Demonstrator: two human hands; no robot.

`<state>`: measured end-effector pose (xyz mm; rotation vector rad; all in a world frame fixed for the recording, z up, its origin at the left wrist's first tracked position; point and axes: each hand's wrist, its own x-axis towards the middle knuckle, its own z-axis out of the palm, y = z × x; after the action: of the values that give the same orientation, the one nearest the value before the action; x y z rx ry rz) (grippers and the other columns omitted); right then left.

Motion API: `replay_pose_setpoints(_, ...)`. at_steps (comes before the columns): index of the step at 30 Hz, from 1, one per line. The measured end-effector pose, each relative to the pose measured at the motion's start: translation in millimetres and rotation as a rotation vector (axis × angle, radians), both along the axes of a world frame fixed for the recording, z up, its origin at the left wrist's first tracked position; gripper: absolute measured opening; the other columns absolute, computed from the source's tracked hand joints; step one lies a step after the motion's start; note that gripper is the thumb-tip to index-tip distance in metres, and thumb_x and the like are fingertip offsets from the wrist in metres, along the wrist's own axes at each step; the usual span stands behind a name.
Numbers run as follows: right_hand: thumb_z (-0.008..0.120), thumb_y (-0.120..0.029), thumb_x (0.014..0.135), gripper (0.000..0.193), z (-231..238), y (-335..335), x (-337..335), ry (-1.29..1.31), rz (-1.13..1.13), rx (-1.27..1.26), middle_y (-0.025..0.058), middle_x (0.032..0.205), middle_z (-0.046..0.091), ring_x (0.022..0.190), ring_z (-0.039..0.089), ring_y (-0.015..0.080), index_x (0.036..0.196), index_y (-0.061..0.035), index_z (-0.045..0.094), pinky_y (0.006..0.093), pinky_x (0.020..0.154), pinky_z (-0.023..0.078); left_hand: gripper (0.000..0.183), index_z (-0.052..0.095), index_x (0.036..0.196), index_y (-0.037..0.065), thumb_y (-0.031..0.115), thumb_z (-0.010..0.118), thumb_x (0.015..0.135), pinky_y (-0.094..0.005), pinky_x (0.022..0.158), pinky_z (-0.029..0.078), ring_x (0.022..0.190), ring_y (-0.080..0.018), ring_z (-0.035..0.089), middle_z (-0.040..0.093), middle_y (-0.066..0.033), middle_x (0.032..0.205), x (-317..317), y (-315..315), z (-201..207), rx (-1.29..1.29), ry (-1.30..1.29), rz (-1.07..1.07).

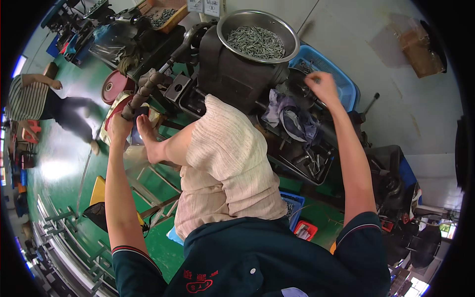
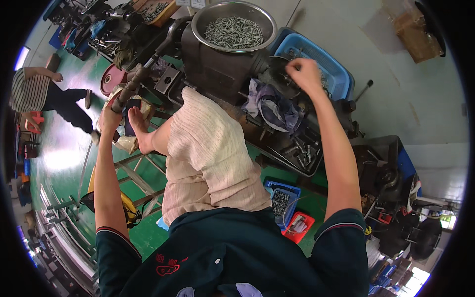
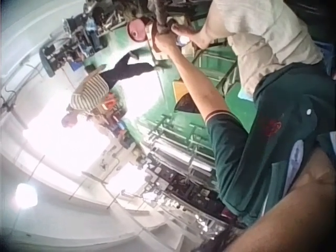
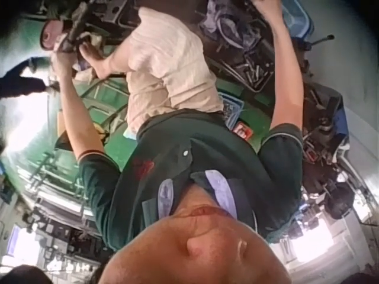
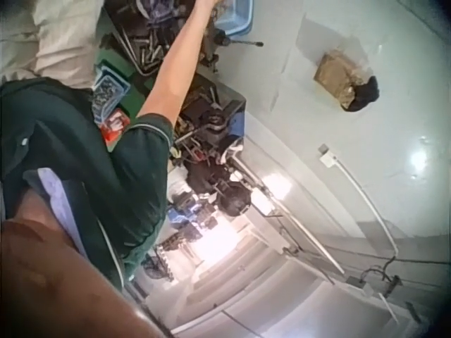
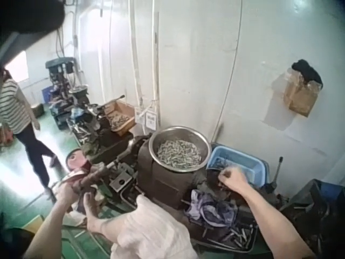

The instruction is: The person operates a bench machine by picking up metal pins from a bowl, inserting them into the machine fixture, and engaging the machine levers to process the pins.

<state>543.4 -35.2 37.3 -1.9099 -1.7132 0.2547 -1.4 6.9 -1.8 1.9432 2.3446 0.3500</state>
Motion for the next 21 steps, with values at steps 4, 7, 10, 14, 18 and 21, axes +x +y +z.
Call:
replay_pose_setpoints(4, 0.060, -0.020, 0.063, 0.021, -28.3, 29.4, -16.2, 0.244, 0.077, -0.173, 0.0089, 0.067, 0.061, 0.065, 0.059, 0.0201, 0.075, -0.0039, 0.064, 0.0292, 0.066, 0.044, 0.032, 0.062, 0.083, 0.008, 0.034, 0.063, 0.065, -0.0425, 0.067, 0.046, 0.077, -0.0345, 0.058, 0.060, -0.0186, 0.078, -4.2, -6.5, -10.8, 0.011, 0.007, 0.027)
replay_pose_setpoints(7, 0.060, -0.020, 0.062, 0.022, -30.2, 26.3, -19.7, 0.204, 0.010, -0.204, 0.0095, 0.069, 0.062, 0.067, 0.059, 0.0208, 0.075, -0.0035, 0.064, 0.0298, 0.067, 0.044, 0.029, 0.062, 0.082, 0.008, 0.032, 0.063, 0.065, -0.0425, 0.065, 0.046, 0.075, -0.0339, 0.059, 0.060, -0.0182, 0.077, 21.0, -27.5, -10.2, 0.010, 0.005, 0.100)
replay_pose_setpoints(10, 0.060, -0.021, 0.062, 0.022, -27.1, 27.3, -21.5, 0.193, 0.017, -0.226, 0.0099, 0.071, 0.062, 0.069, 0.060, 0.0206, 0.076, -0.0042, 0.064, 0.0297, 0.068, 0.044, 0.032, 0.062, 0.084, 0.007, 0.034, 0.060, 0.067, -0.0441, 0.063, 0.045, 0.074, -0.0365, 0.058, 0.060, -0.0191, 0.076, 40.7, -47.2, -11.3, 0.047, -0.030, 0.105)
replay_pose_setpoints(14, 0.060, -0.021, 0.062, 0.022, -27.3, 32.6, -16.3, 0.200, 0.025, -0.236, 0.0104, 0.072, 0.062, 0.071, 0.060, 0.0213, 0.076, -0.0054, 0.065, 0.0296, 0.069, 0.044, 0.031, 0.062, 0.086, 0.008, 0.031, 0.061, 0.066, -0.0429, 0.065, 0.045, 0.075, -0.0354, 0.058, 0.060, -0.0182, 0.078, 68.1, -64.9, -4.3, -0.002, -0.045, 0.156)
replay_pose_setpoints(18, 0.060, -0.023, 0.063, 0.022, -3.0, 33.0, 1.4, -0.061, 0.025, -0.349, 0.0110, 0.075, 0.062, 0.072, 0.059, 0.0238, 0.077, -0.0066, 0.065, 0.0319, 0.070, 0.044, 0.039, 0.053, 0.103, 0.013, 0.030, 0.059, 0.068, -0.0420, 0.063, 0.046, 0.075, -0.0345, 0.058, 0.060, -0.0175, 0.079, 63.4, -67.8, -9.3, 0.012, -0.031, 0.124)
replay_pose_setpoints(21, 0.059, -0.025, 0.066, 0.022, 27.9, 29.6, 0.5, -0.523, -0.223, -0.301, 0.0095, 0.081, 0.062, 0.080, 0.056, 0.0240, 0.079, -0.0085, 0.065, 0.0342, 0.071, 0.043, 0.050, 0.045, 0.119, 0.018, 0.028, 0.056, 0.071, -0.0419, 0.062, 0.046, 0.074, -0.0340, 0.059, 0.060, -0.0164, 0.081, 65.1, -68.3, -8.4, 0.016, -0.025, 0.075)
